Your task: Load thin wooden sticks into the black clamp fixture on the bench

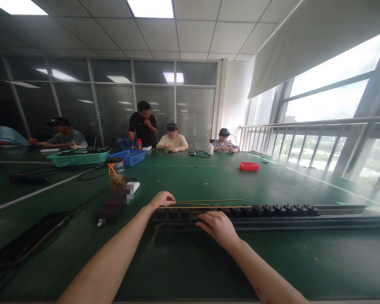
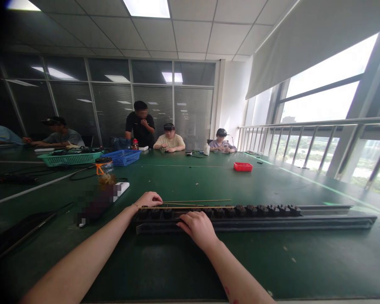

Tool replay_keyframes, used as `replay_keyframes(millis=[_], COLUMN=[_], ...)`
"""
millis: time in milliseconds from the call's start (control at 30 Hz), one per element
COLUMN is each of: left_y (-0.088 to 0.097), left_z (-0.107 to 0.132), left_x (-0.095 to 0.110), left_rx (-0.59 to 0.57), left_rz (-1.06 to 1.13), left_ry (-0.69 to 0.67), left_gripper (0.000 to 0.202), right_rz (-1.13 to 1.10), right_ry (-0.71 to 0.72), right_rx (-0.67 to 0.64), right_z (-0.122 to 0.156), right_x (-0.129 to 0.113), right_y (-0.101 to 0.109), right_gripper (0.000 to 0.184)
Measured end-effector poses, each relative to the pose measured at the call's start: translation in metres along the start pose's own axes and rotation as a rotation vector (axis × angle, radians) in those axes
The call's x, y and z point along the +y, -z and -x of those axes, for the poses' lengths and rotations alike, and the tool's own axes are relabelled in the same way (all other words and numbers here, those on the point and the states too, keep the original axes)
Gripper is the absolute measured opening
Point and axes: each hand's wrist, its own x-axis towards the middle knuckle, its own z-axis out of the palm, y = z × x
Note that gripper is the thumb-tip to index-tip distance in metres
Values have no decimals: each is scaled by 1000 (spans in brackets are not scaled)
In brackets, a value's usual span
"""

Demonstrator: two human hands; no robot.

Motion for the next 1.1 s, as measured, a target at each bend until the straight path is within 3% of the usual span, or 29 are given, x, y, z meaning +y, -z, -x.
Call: replay_keyframes(millis=[433,800,1100], left_y=[-9,-6,-4], left_z=[0,1,9], left_x=[-16,-14,-8], left_rx=[67,95,150], left_rz=[-2,-145,-162], left_ry=[5,-15,73], left_gripper=[38,24,23], right_rz=[-28,-29,-10], right_ry=[-8,-8,-6], right_rx=[-12,-21,-7], right_z=[0,0,1], right_x=[-2,-2,-4], right_y=[4,1,2], right_gripper=[25,27,27])
